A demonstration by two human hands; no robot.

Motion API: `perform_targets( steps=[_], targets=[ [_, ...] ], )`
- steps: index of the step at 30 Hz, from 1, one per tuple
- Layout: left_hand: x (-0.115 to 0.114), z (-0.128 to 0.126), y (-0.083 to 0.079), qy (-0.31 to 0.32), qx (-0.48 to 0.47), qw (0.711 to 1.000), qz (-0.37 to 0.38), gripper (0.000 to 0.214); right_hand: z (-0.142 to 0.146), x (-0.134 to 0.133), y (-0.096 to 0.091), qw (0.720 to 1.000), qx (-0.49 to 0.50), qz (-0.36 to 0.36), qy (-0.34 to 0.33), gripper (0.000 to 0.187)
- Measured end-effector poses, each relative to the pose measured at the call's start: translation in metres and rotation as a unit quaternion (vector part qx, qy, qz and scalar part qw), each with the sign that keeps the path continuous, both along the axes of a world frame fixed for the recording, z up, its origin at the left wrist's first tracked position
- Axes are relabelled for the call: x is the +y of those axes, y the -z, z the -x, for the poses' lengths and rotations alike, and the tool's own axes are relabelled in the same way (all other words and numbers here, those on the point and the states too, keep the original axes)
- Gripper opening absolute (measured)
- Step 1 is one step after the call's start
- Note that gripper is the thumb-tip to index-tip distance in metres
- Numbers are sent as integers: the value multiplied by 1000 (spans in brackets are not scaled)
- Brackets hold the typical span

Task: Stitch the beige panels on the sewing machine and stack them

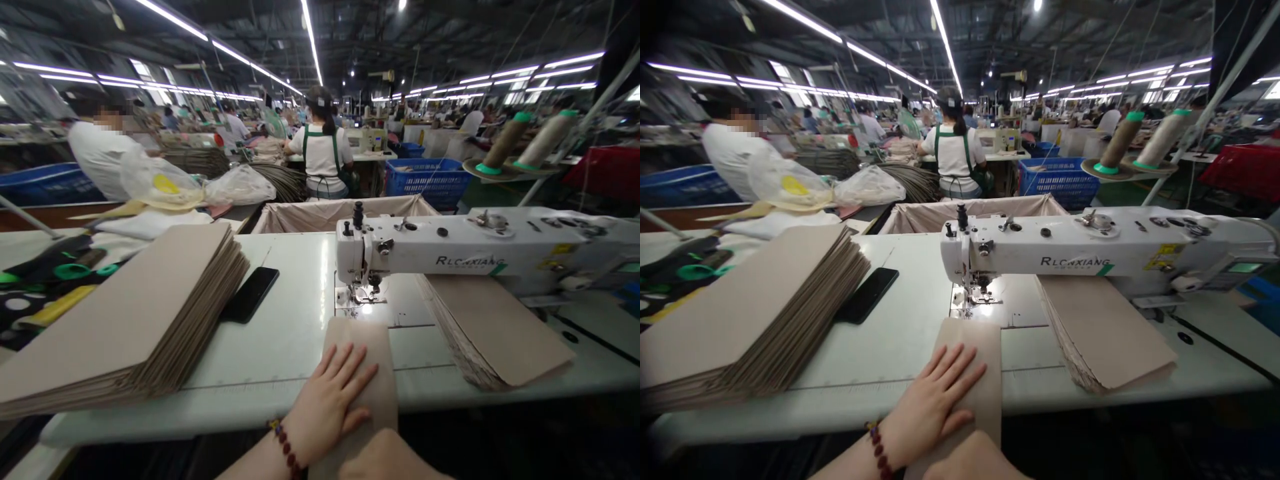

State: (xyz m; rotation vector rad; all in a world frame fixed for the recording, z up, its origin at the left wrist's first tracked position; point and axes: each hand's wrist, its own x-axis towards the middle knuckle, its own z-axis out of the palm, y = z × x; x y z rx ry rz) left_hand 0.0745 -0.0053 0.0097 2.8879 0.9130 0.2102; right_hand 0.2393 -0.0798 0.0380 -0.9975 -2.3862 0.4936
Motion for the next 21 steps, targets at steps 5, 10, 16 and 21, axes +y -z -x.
perform_targets(
  steps=[5, 10, 16, 21],
  targets=[
    [4, 42, 12, -119, 35, 991, -51, 62, -26, 65, 0, 994, -60, 85, 41, 35],
    [16, 53, 6, -129, 47, 989, -51, 60, -36, 120, 15, 965, -172, 57, 188, 53],
    [35, 41, 3, -132, 43, 990, -13, 59, -40, 122, 34, 980, -139, 40, 135, 62],
    [51, 31, 0, -116, 35, 993, 5, 60, -43, 122, 44, 988, -85, 48, 122, 63]
  ],
)
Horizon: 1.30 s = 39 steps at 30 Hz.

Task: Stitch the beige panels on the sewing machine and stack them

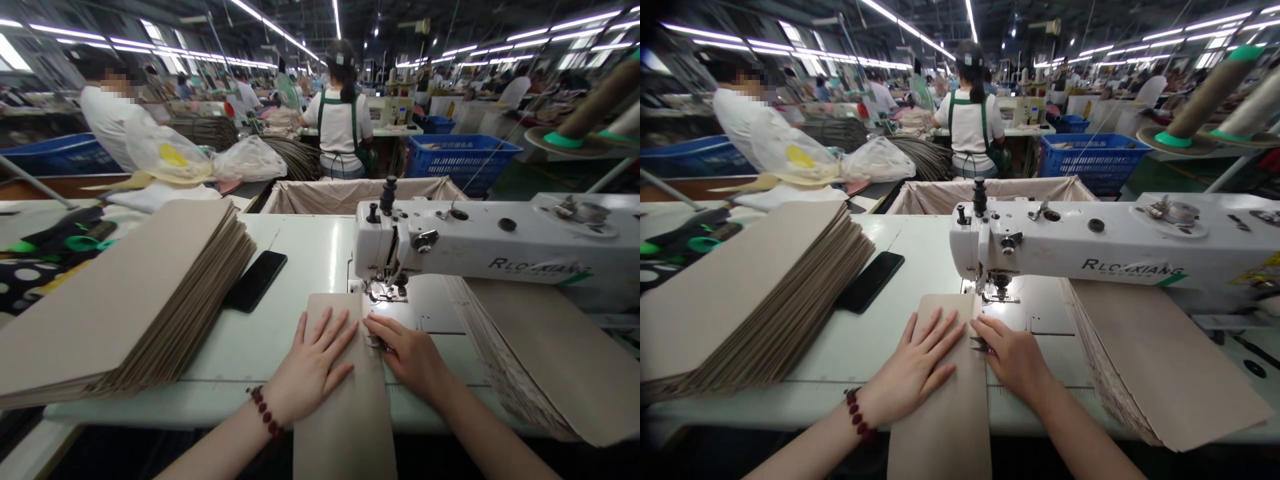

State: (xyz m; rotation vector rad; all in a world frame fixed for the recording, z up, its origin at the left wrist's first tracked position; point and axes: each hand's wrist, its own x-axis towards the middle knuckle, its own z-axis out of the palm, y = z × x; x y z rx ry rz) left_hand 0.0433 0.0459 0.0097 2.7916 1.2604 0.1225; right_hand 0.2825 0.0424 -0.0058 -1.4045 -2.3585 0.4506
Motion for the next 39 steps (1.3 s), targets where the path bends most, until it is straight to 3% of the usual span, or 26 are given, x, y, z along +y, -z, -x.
perform_targets(
  steps=[16, 39],
  targets=[
    [28, 3, -9, 54, -27, 996, 61, 61, 3, 1, 4, 998, -44, -21, 49, 56],
    [30, 8, -9, 35, -73, 993, 83, 56, 6, 3, 2, 997, -57, 4, 45, 64]
  ],
)
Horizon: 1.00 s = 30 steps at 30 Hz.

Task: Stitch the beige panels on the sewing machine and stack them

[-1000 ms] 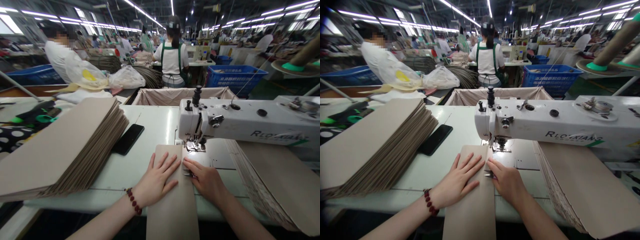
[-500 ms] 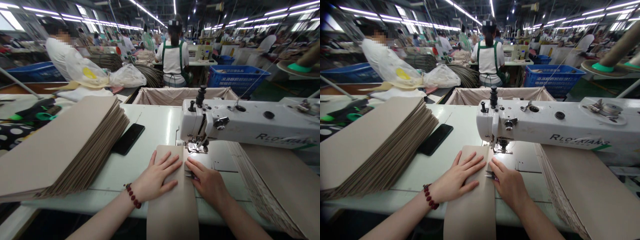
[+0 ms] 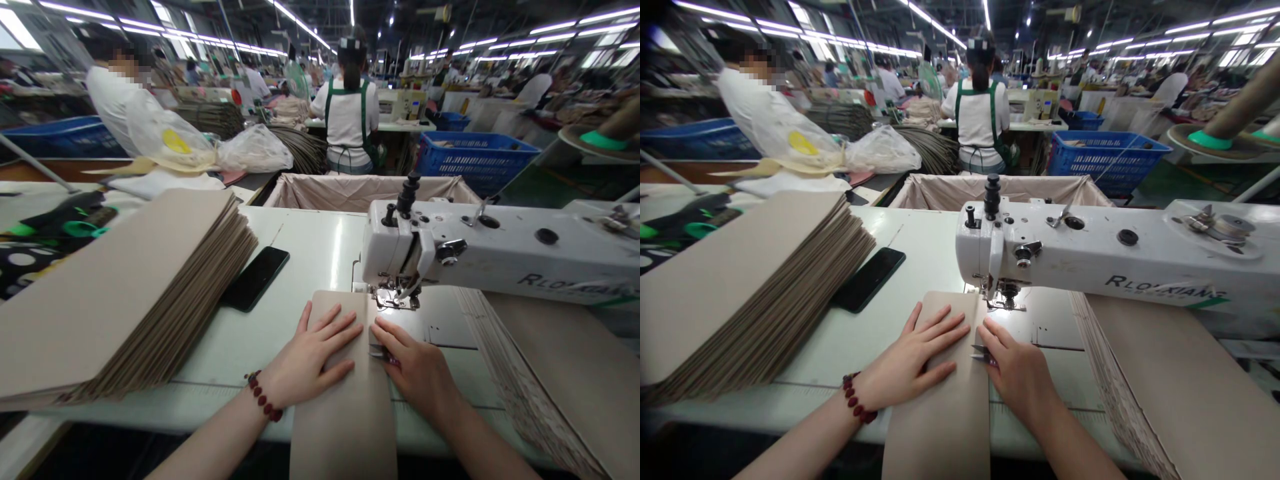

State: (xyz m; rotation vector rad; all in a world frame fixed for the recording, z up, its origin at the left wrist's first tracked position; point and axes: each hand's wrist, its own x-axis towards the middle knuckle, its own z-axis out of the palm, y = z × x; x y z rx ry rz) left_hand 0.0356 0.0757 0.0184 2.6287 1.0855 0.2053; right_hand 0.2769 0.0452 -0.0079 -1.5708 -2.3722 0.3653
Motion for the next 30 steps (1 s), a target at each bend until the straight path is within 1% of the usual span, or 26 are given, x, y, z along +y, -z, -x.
perform_targets(
  steps=[4, 10, 30],
  targets=[
    [1, 1, 0, -6, -6, 1000, 7, 54, 1, 0, -1, 1000, -12, 0, 5, 66],
    [1, 2, 0, -4, -8, 1000, 15, 58, 0, 0, 1, 1000, -11, 0, 9, 64],
    [2, 3, 2, -3, -9, 1000, 2, 56, -1, -2, 2, 1000, 0, -6, 12, 61]
  ],
)
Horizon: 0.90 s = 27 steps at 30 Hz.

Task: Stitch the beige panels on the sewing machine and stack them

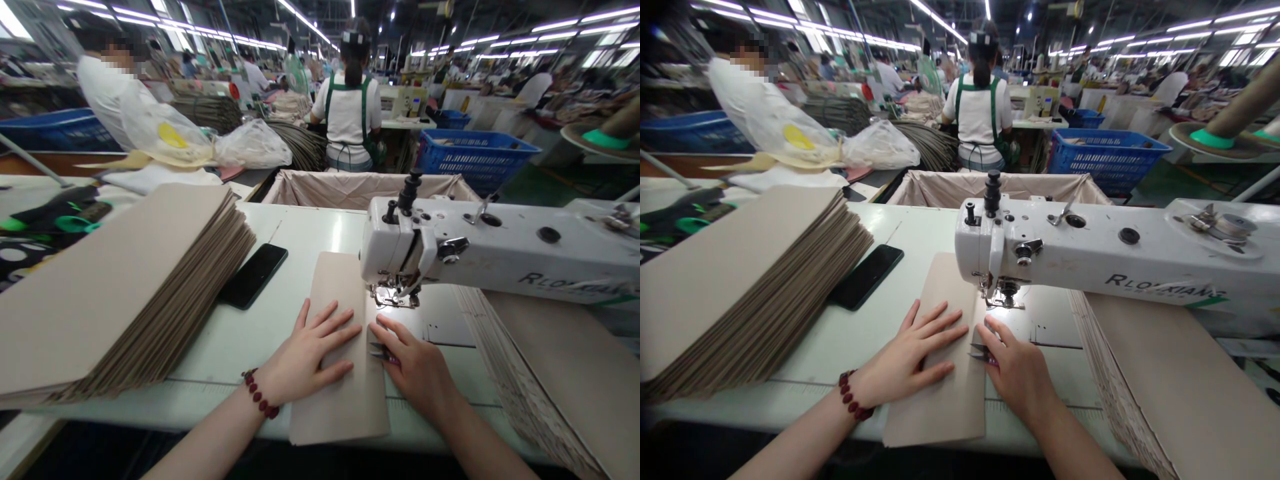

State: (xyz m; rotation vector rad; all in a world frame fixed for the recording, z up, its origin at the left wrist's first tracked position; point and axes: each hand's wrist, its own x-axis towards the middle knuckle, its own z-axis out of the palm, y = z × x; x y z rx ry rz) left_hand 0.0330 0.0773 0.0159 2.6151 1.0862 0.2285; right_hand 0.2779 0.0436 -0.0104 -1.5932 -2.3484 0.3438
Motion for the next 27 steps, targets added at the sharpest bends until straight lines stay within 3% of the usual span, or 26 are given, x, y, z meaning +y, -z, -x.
perform_targets(
  steps=[19, 27],
  targets=[
    [0, 0, -1, 1, 13, 1000, 5, 53, 1, -1, 0, 1000, 2, -4, -1, 60],
    [-1, 0, -2, 29, 15, 999, -16, 54, 1, -1, 3, 1000, 3, -6, 2, 60]
  ],
)
